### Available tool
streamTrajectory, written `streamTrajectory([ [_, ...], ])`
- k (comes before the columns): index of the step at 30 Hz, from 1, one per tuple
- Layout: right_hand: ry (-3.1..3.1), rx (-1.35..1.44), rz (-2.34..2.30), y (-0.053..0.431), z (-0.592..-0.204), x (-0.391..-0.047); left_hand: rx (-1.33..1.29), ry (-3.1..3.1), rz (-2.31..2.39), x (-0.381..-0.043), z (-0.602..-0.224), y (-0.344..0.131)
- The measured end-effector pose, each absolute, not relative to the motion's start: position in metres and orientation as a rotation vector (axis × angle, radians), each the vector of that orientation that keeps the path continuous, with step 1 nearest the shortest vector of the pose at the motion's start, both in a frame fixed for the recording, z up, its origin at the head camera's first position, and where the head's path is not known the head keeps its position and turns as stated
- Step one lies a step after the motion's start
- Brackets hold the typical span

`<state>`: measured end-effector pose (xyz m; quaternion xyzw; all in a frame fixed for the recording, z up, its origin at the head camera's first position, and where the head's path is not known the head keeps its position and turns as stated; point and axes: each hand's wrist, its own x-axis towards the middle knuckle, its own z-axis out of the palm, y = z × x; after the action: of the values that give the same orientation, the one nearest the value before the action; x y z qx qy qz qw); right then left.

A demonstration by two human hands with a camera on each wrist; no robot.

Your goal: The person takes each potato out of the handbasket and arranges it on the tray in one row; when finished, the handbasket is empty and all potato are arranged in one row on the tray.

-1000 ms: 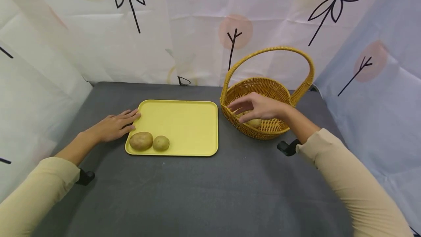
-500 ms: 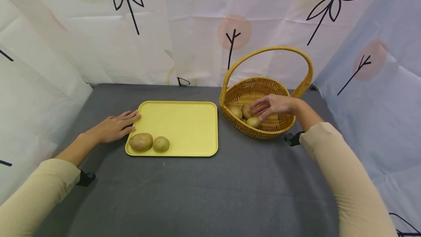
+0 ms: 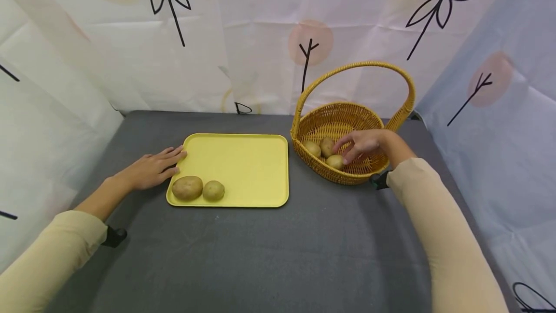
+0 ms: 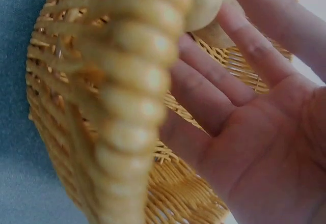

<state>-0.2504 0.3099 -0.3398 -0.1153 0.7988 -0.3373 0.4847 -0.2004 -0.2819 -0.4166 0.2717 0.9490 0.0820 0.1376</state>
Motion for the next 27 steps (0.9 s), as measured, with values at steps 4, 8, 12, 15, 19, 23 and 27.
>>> streamTrajectory([
  [4,1.921,-0.247,-0.797,0.306,-0.341,-0.252,0.783,2.745,0.243,-0.2,-0.417,-0.282],
  [8,1.896,-0.268,-0.791,0.3,-0.341,-0.254,0.788,2.748,0.239,-0.199,-0.417,-0.283],
  [12,1.887,-0.29,-0.782,0.296,-0.343,-0.254,0.786,2.746,0.238,-0.199,-0.418,-0.283],
  [15,1.893,-0.327,-0.739,0.294,-0.344,-0.254,0.777,2.742,0.233,-0.2,-0.418,-0.284],
  [19,1.901,-0.367,-0.684,0.291,-0.345,-0.254,0.777,2.741,0.234,-0.201,-0.419,-0.284],
  [23,1.92,-0.366,-0.668,0.291,-0.345,-0.254,0.777,2.741,0.243,-0.201,-0.419,-0.285],
  [27,1.937,-0.395,-0.653,0.292,-0.345,-0.254,0.771,2.738,0.247,-0.201,-0.42,-0.285],
])
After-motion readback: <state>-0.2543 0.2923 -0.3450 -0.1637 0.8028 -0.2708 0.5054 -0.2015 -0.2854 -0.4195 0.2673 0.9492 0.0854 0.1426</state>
